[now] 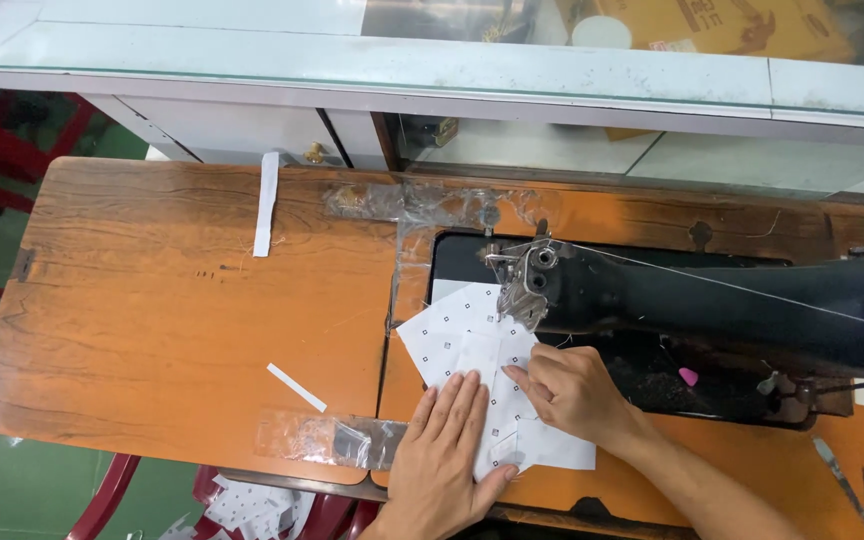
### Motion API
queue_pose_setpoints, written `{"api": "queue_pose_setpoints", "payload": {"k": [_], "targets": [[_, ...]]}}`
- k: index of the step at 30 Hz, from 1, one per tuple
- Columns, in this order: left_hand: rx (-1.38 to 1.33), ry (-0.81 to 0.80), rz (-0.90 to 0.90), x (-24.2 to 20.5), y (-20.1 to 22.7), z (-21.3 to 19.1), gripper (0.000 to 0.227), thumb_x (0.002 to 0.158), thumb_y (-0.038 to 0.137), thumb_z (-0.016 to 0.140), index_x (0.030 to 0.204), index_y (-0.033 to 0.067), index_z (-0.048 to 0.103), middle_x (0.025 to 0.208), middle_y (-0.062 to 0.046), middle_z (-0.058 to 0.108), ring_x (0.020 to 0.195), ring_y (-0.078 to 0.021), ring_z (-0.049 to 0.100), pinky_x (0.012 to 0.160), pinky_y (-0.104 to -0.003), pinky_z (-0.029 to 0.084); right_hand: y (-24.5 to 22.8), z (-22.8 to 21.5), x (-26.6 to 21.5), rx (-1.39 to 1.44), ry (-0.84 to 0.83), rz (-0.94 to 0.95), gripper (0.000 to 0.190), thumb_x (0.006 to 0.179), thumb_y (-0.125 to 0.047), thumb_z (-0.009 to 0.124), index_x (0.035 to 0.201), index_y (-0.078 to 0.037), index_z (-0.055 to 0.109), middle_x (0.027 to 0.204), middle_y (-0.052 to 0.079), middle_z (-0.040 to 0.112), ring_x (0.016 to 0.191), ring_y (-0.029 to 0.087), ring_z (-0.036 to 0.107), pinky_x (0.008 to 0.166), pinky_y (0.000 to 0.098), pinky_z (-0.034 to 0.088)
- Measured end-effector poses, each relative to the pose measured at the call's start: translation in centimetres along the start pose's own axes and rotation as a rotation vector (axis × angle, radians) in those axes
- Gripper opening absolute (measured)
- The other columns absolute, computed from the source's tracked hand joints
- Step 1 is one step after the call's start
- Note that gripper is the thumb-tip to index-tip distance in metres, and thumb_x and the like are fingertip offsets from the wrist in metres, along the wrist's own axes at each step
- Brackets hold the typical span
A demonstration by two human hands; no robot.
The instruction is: The person folds a white patterned fabric piece, trims excess material with scissors, and sews the piece using a manual sewing machine. The person handles the fabric and scissors directly and operates the sewing machine by hand.
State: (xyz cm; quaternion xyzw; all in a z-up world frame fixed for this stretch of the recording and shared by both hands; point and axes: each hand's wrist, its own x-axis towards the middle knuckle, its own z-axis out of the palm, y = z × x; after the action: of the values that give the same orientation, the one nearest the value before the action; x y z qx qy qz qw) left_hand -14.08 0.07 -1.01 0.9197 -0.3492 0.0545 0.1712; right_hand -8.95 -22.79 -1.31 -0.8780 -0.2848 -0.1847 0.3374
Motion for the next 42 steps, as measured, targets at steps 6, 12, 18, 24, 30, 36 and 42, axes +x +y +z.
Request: {"api": "queue_pose_setpoints", "payload": {"k": [6,12,18,24,30,36,42], "targets": [[0.069,-0.018,0.009,0.1,0.0,0.2,0.085,0.103,0.067,0.039,0.156,0.0007,0.039,0.166,-0.015,0.035,0.155,-0.0298,0.029,0.126,-0.045,0.020,2.8,-0.2,-1.7,0.139,0.133,0.165,0.050,0.096,-0.002,0.060,0.061,-0.015,0.026,0.054,-0.005,0.020,0.043,0.009,0.019,0.041,0.0280,0.019],[0.201,-0.050,0.015,-0.3,-0.1,1.1,0.088,0.103,0.070,0.032,0.160,0.0040,0.031,0.169,-0.013,0.028,0.158,-0.0275,0.022,0.129,-0.043,0.015,12.3,2.4,-9.5,-0.503,-0.061,0.323,0.041,0.100,-0.028,0.055,0.067,-0.013,0.074,0.041,-0.004,0.048,0.041,0.017,0.051,0.051,0.0365,0.049],[0.152,0.004,0.013,1.4,0.0,-0.3,0.091,0.103,0.073,0.030,0.158,0.0015,0.035,0.167,-0.017,0.033,0.157,-0.0321,0.026,0.128,-0.048,0.017,4.2,-2.7,-0.8,-0.249,-0.650,0.667,0.043,0.100,-0.060,0.041,0.105,-0.034,0.076,0.073,0.005,0.073,0.077,0.030,0.073,0.068,0.0447,0.054],[0.117,-0.061,0.011,3.5,-0.7,1.4,0.091,0.105,0.070,0.026,0.158,-0.0034,0.030,0.167,-0.021,0.027,0.158,-0.0349,0.019,0.128,-0.049,0.011,2.1,-0.9,1.8,-0.167,-0.635,0.471,0.032,0.103,-0.037,0.057,0.132,-0.027,0.057,0.081,-0.005,0.076,0.069,0.021,0.073,0.051,0.0391,0.044],[0.229,-0.065,0.014,3.5,-0.7,1.4,0.092,0.103,0.072,0.026,0.160,0.0003,0.026,0.170,-0.018,0.021,0.160,-0.0323,0.014,0.130,-0.047,0.007,3.4,0.9,0.1,-0.218,-0.618,0.413,0.038,0.088,-0.008,0.071,0.121,-0.017,0.056,0.097,0.000,0.077,0.087,0.024,0.074,0.055,0.0407,0.051],[0.208,-0.053,-0.004,3.6,-0.6,1.0,0.091,0.103,0.072,0.026,0.160,0.0004,0.026,0.170,-0.017,0.021,0.160,-0.0308,0.014,0.130,-0.046,0.008,1.8,-0.5,0.2,-0.307,-0.412,0.248,0.016,0.101,-0.023,0.065,0.092,-0.012,0.057,0.063,0.002,0.059,0.051,0.027,0.057,0.042,0.0438,0.035],[0.127,-0.068,0.002,3.8,-0.6,0.8,0.088,0.104,0.069,0.025,0.160,0.0003,0.028,0.169,-0.017,0.024,0.159,-0.0296,0.016,0.130,-0.047,0.007,-1.6,-3.1,5.4,-0.258,-0.876,0.926,0.035,0.105,-0.029,0.034,0.073,-0.018,0.028,0.058,0.003,0.044,0.059,0.025,0.047,0.065,0.0379,0.033]]}}
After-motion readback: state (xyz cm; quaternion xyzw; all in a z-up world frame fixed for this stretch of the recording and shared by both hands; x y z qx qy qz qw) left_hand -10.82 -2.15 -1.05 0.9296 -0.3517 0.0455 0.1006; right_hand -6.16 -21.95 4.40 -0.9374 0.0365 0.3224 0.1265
